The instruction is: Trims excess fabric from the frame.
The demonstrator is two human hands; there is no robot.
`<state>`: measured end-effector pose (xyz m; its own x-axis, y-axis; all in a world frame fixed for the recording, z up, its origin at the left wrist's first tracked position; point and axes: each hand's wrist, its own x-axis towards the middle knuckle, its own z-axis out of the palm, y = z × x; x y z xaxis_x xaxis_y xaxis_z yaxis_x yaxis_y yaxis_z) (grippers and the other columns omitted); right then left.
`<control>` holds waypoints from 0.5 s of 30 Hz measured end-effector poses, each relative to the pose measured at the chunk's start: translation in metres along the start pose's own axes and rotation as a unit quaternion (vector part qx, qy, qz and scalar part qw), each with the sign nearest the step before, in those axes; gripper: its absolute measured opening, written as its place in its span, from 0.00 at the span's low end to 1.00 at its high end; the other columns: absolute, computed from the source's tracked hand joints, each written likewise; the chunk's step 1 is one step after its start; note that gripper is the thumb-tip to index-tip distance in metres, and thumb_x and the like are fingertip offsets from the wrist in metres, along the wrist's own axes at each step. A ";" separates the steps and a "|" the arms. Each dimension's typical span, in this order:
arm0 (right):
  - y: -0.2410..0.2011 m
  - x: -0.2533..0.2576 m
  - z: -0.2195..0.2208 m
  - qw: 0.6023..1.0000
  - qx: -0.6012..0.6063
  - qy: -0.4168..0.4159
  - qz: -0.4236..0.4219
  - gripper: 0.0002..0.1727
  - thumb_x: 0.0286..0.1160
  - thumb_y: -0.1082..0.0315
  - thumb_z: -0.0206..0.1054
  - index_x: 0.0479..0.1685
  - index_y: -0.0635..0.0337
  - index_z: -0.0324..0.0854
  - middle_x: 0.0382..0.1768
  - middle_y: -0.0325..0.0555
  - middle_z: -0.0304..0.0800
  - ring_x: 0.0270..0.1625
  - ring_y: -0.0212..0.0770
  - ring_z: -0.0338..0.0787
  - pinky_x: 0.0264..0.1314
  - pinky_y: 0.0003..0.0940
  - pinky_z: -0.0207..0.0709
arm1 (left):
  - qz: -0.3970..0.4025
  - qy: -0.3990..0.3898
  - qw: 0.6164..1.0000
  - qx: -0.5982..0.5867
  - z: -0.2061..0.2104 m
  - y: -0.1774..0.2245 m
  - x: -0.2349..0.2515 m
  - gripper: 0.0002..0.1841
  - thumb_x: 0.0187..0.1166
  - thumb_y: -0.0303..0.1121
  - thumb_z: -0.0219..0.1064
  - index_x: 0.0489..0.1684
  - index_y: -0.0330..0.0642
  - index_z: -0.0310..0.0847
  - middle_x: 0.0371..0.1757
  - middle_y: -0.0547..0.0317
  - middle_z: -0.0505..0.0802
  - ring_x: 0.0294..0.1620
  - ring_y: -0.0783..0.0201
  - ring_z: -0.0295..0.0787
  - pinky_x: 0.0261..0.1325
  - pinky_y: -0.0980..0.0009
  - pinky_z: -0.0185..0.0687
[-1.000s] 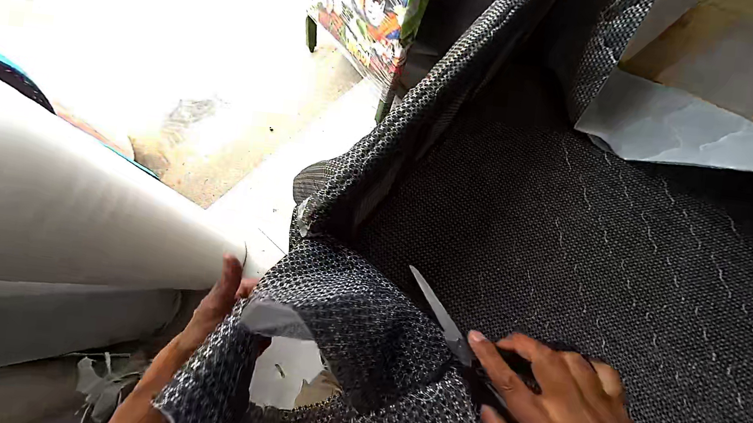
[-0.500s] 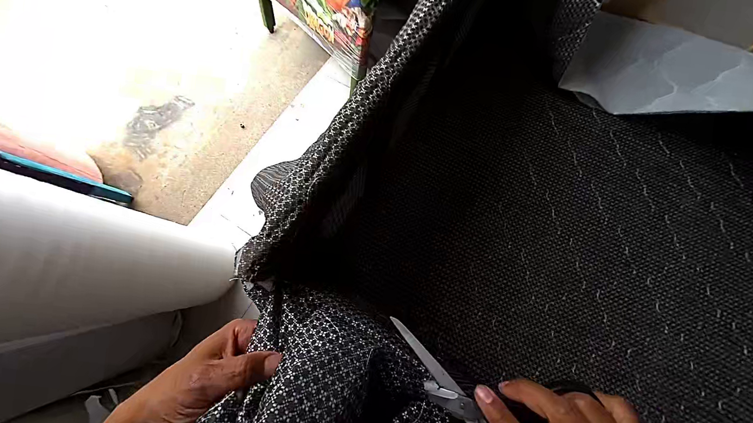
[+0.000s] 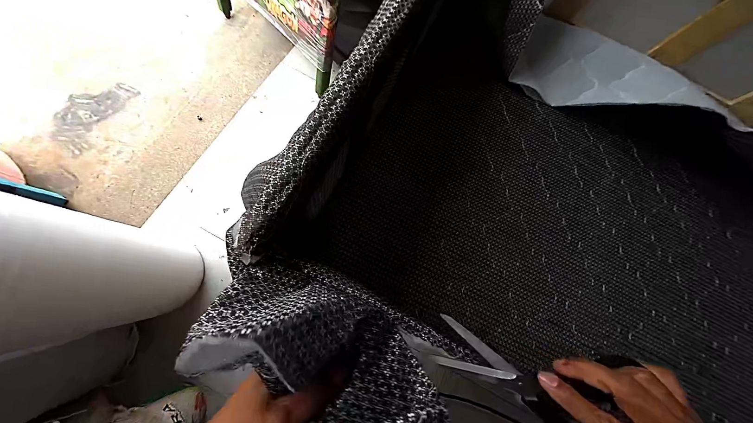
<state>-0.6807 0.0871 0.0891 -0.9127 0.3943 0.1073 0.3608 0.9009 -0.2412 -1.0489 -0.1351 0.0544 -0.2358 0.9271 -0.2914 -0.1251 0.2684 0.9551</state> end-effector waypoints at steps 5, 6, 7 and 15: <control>-0.010 -0.002 -0.005 0.996 -0.068 0.057 -0.015 0.26 0.76 0.43 0.61 0.73 0.32 0.80 0.60 0.44 0.86 0.51 0.48 0.83 0.63 0.54 0.66 | 0.001 -0.035 0.997 -0.074 -0.007 -0.014 0.000 0.08 0.81 0.37 0.71 0.53 0.53 0.91 0.48 0.73 0.96 0.52 0.78 0.92 0.63 0.74 0.87; -0.018 0.005 0.002 0.994 -0.081 0.071 -0.021 0.25 0.79 0.44 0.59 0.74 0.32 0.79 0.60 0.43 0.86 0.50 0.48 0.82 0.63 0.54 0.66 | 0.016 -0.041 0.997 -0.056 -0.007 -0.012 0.002 0.08 0.81 0.37 0.72 0.53 0.53 0.91 0.48 0.73 0.96 0.52 0.77 0.92 0.63 0.73 0.88; -0.026 0.015 0.012 0.992 -0.091 0.086 -0.026 0.24 0.80 0.46 0.59 0.75 0.32 0.78 0.60 0.43 0.86 0.49 0.48 0.83 0.62 0.55 0.67 | 0.025 -0.045 0.998 -0.025 -0.009 -0.006 0.002 0.08 0.81 0.37 0.72 0.53 0.53 0.90 0.49 0.74 0.97 0.53 0.78 0.92 0.64 0.73 0.88; -0.075 0.081 0.058 0.986 -0.080 0.141 -0.037 0.21 0.87 0.63 0.52 0.75 0.39 0.77 0.57 0.44 0.88 0.35 0.45 0.79 0.45 0.46 0.68 | 0.016 -0.054 0.987 0.151 -0.012 0.032 0.000 0.10 0.81 0.34 0.72 0.52 0.40 0.88 0.48 0.74 0.96 0.53 0.86 0.89 0.66 0.77 0.86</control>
<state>-0.7931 0.0407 0.0601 -0.8557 0.3415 0.3887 0.3421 0.9370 -0.0702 -1.0650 -0.1292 0.0845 -0.1294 0.9546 -0.2683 0.1782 0.2885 0.9407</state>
